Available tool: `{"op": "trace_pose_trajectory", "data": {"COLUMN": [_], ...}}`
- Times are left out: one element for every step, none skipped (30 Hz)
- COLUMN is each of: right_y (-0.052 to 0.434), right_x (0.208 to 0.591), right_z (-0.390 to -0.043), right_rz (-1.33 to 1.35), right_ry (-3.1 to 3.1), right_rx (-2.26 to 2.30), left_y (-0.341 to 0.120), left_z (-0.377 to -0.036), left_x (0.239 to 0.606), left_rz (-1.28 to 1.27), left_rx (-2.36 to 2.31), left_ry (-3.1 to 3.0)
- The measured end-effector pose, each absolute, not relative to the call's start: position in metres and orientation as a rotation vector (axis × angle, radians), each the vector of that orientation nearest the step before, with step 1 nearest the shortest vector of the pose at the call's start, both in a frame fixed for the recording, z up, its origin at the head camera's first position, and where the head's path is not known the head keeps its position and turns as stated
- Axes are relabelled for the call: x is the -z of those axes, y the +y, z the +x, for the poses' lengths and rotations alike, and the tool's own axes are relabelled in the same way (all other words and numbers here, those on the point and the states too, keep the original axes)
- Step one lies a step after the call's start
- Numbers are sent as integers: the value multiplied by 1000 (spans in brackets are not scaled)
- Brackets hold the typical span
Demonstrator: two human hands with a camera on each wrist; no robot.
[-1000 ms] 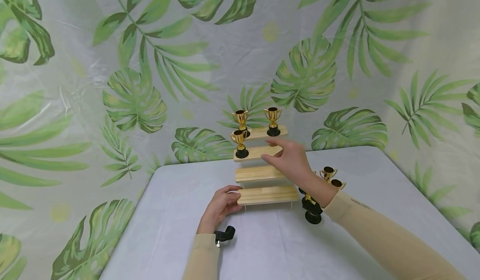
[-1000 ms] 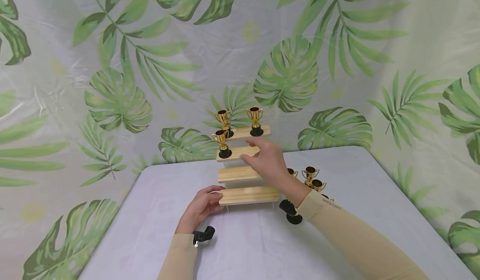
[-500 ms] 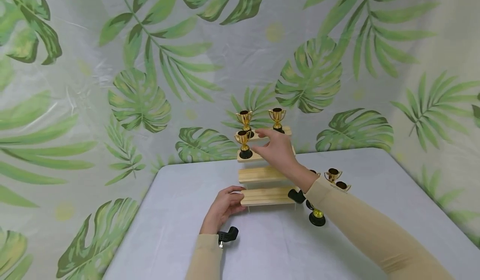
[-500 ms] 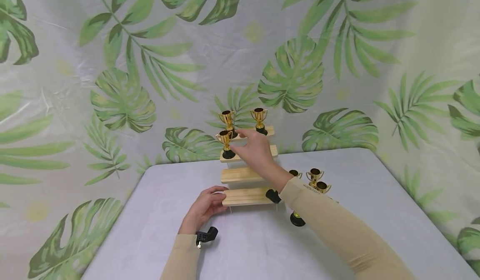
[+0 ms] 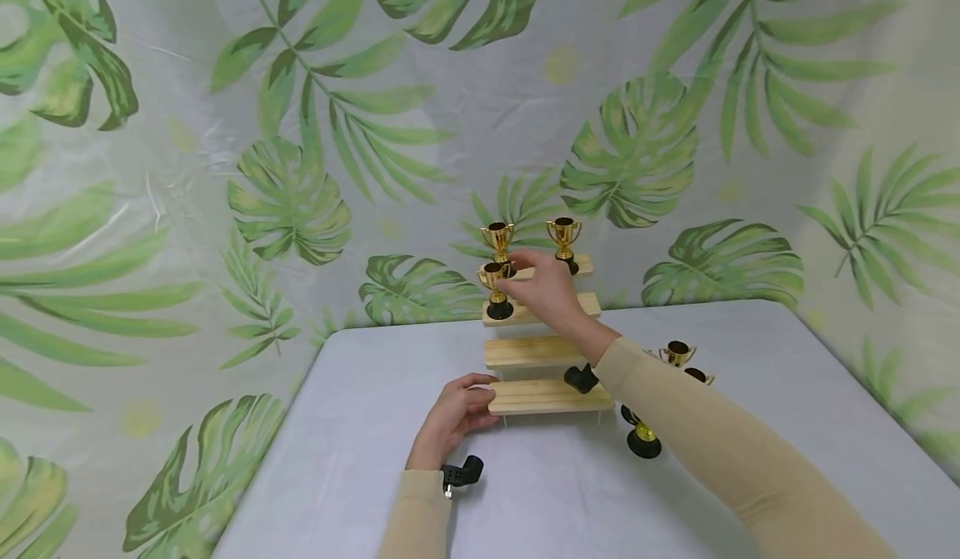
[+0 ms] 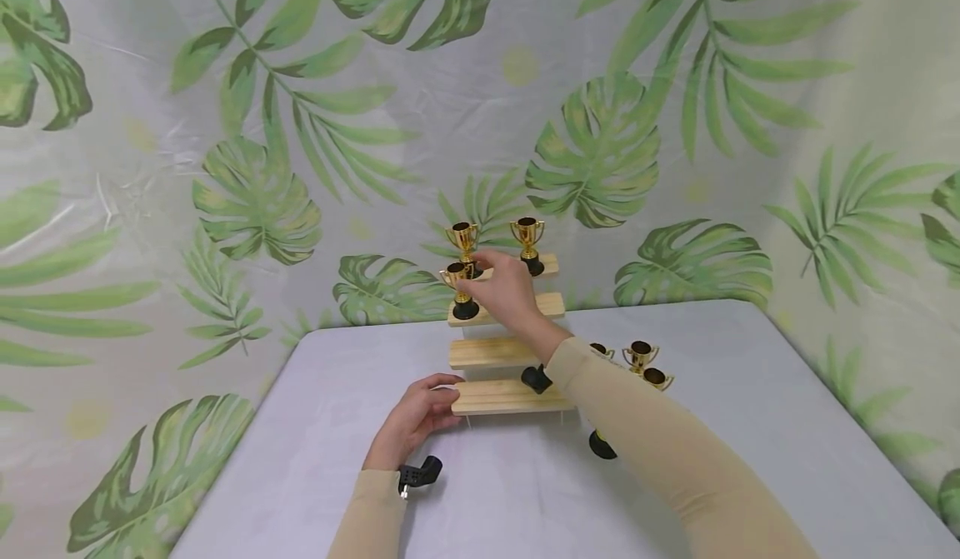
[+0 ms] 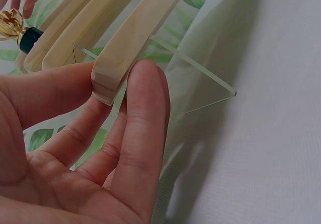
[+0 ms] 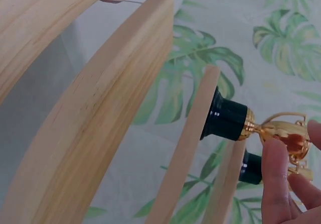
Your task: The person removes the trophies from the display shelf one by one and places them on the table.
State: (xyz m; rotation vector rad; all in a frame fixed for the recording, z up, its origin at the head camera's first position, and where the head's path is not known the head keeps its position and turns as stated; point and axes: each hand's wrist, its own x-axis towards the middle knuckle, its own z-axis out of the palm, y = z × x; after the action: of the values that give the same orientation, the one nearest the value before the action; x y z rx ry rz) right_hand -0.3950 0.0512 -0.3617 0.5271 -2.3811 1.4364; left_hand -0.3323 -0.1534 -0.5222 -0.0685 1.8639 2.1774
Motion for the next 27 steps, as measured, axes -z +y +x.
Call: {"op": "trace_pose_trajectory", "data": {"right_y": [50, 49, 48, 47, 46, 45, 44, 43, 42, 41, 40, 40, 39, 38, 38, 37, 37, 36, 36, 36, 36, 36, 35, 35, 35, 34, 34], "right_x": [362, 363, 363, 364, 364, 364, 364, 365, 365, 365, 365, 365, 365, 365, 365, 365, 364, 364, 364, 364, 363, 363, 363, 363, 362, 362, 362], "right_z": [-397, -398, -399, -401, -402, -403, -404, -405, -406, -406, -407, -407, -408, -409, -409, -409, -410, -410, -410, -410, -409, -409, -409, -409, -410, -410, -409], "right_rz": [524, 523, 516, 509, 505, 504, 502, 503, 504, 506, 510, 512, 510, 511, 510, 507, 506, 503, 502, 503, 504, 506, 509, 509, 510, 511, 511], "right_ry": [-2380, -2375, -2373, -2370, -2367, -2368, -2368, -2366, -2367, -2368, -2370, -2375, -2379, -2384, -2393, -2400, -2406, -2409, -2409, -2408, -2405, -2401, -2399, -2397, -2399, -2401, -2403], "right_rx": [-1475, -1520, -1556, -1592, -1617, -1635, -1650, -1667, -1675, -1685, -1692, -1700, -1710, -1715, -1714, -1716, -1718, -1724, -1730, -1736, -1743, -1748, -1747, -1738, -1714, -1682, -1649], "left_y": [-153, -153, -153, -153, -153, -153, -153, -153, -153, -153, -153, -153, -153, -152, -153, -153, -153, -153, -153, -153, -153, -153, -153, -153, -154, -154, -154], "left_z": [-332, -332, -332, -332, -332, -332, -332, -332, -332, -332, -331, -331, -331, -331, -330, -330, -330, -330, -331, -331, -331, -331, -331, -332, -332, -332, -332], "left_x": [522, 522, 522, 522, 522, 522, 522, 522, 522, 522, 522, 522, 521, 521, 520, 520, 520, 520, 520, 520, 520, 520, 520, 521, 521, 522, 522], "left_rz": [-66, -67, -69, -71, -71, -71, -70, -70, -71, -74, -75, -76, -78, -80, -75, -69, -70, -70, -69, -68, -67, -72, -71, -61, -58, -51, -48], "left_rx": [-2178, -2178, -2179, -2180, -2181, -2181, -2181, -2181, -2181, -2182, -2181, -2181, -2181, -2182, -2180, -2178, -2178, -2178, -2178, -2177, -2177, -2180, -2182, -2182, -2183, -2183, -2184], "left_ry": [1863, 1862, 1862, 1861, 1861, 1862, 1862, 1861, 1860, 1858, 1857, 1855, 1853, 1851, 1854, 1858, 1855, 1853, 1852, 1852, 1852, 1846, 1844, 1850, 1849, 1853, 1854]}}
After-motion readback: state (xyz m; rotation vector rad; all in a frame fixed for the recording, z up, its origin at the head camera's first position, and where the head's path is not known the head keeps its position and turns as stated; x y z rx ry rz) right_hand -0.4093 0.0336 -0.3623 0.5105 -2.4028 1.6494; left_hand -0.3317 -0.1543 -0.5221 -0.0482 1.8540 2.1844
